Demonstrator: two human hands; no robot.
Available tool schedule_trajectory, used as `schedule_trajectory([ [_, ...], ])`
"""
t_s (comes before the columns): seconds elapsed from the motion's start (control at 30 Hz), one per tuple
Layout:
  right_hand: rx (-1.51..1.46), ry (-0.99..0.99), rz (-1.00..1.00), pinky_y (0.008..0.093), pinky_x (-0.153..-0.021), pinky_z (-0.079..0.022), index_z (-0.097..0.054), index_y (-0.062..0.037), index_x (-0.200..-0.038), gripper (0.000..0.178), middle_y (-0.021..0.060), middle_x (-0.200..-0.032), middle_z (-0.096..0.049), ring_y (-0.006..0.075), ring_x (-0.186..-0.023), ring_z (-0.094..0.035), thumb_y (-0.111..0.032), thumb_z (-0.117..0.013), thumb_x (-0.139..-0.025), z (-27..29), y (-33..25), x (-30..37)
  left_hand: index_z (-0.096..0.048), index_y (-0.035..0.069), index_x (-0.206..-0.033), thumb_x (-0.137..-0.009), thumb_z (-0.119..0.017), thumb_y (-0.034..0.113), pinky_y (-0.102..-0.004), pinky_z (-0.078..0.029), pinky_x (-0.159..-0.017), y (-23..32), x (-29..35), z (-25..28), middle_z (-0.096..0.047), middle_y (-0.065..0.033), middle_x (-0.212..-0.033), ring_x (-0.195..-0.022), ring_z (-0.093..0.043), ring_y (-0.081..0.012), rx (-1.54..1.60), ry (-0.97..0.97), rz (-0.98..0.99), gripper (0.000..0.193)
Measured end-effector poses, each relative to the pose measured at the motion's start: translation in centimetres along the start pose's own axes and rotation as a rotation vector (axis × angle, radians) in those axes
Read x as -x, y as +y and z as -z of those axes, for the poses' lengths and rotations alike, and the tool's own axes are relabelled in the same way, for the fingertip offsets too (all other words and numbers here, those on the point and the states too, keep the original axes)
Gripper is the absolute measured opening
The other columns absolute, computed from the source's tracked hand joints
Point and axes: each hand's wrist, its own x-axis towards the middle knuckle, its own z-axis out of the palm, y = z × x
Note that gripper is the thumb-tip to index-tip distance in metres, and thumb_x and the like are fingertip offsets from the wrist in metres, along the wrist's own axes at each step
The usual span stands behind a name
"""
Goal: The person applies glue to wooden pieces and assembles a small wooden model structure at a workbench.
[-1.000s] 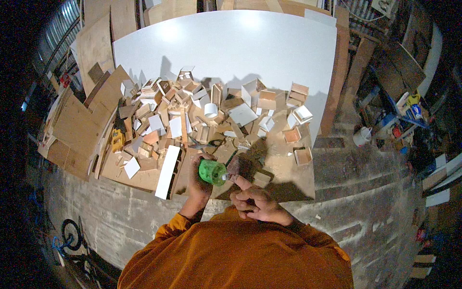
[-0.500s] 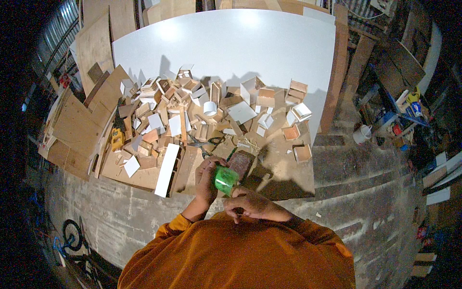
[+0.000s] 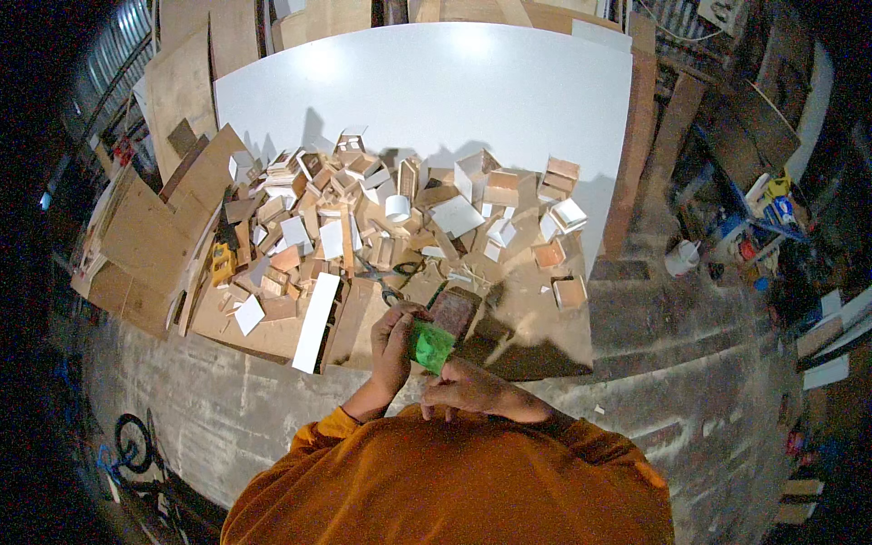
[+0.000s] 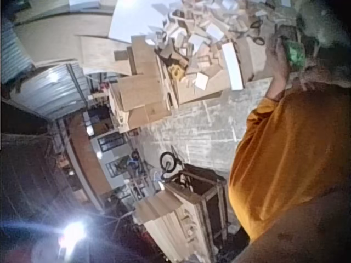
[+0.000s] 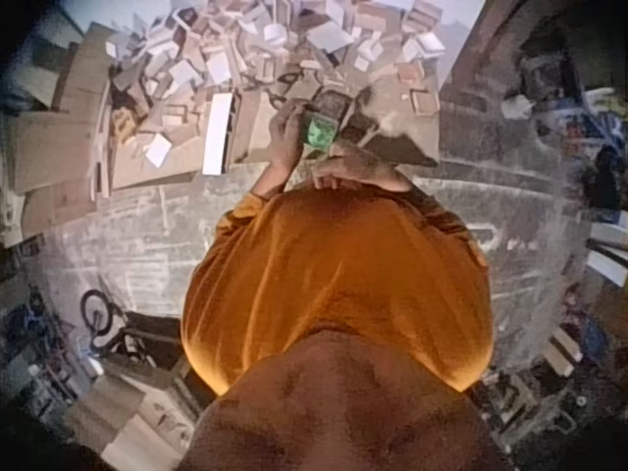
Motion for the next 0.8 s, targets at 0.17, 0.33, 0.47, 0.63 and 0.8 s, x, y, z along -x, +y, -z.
schedule_trajectory([
  [0.17, -0.083, -0.112, 0.009, 0.0245, -0.056, -0.05, -0.064, -0.0012, -0.078, 0.022, 0.0069, -0.078, -0.066, 0.0119, -0.067, -0.06, -0.019, -0.055, -0.088, 0.0, -0.3, 0.6, -0.059, -0.004, -0.093, -0.094, -0.044, 0.014, -0.0293, -0.044, -0.077, 1.1, -0.1, 0.0, -0.061, -0.0109, -0.091, -0.085, -0.056, -0.0184, -0.021, -0.067, -0.077, 0.023],
  [0.33, -0.202, -0.228, 0.07, 0.0245, -0.052, -0.043, -0.063, -0.0041, -0.07, 0.029, 0.0027, -0.07, -0.062, 0.011, -0.057, -0.054, -0.024, -0.057, -0.089, -0.2, 0.7, 0.3, -0.059, -0.004, -0.092, -0.093, -0.046, 0.012, -0.0314, -0.044, -0.076, 1.7, -0.3, 0.0, -0.061, -0.0123, -0.089, -0.084, -0.057, -0.0215, -0.03, -0.121, -0.133, 0.021],
  [0.47, -0.176, -0.204, 0.187, 0.0248, -0.051, -0.039, -0.058, -0.0065, -0.066, 0.031, 0.0019, -0.066, -0.059, 0.0108, -0.056, -0.05, -0.026, -0.057, -0.089, -0.1, 2.4, -0.1, -0.06, -0.004, -0.088, -0.092, -0.049, 0.016, -0.032, -0.044, -0.073, 1.3, -0.1, -0.3, -0.061, -0.0116, -0.084, -0.08, -0.057, -0.0218, -0.054, -0.151, -0.151, 0.023],
  [0.63, -0.249, -0.215, 0.054, 0.0253, -0.053, -0.043, -0.053, -0.009, -0.067, 0.032, 0.0005, -0.064, -0.051, 0.0103, -0.056, -0.049, -0.031, -0.058, -0.09, 1.0, 2.2, 0.6, -0.06, -0.004, -0.086, -0.091, -0.053, 0.022, -0.0301, -0.043, -0.071, 1.4, -0.3, -0.2, -0.061, -0.01, -0.082, -0.078, -0.056, -0.0194, -0.088, -0.202, -0.081, 0.027],
  [0.8, -0.323, -0.104, 0.065, 0.0262, -0.053, -0.048, -0.05, -0.008, -0.069, 0.027, -0.0001, -0.063, -0.047, 0.0095, -0.055, -0.048, -0.027, -0.057, -0.088, 1.1, 2.5, 0.7, -0.061, -0.004, -0.084, -0.09, -0.053, 0.021, -0.0284, -0.043, -0.07, 0.2, -0.8, -0.2, -0.06, -0.0091, -0.081, -0.077, -0.056, -0.0175, -0.029, -0.228, -0.057, 0.028],
])
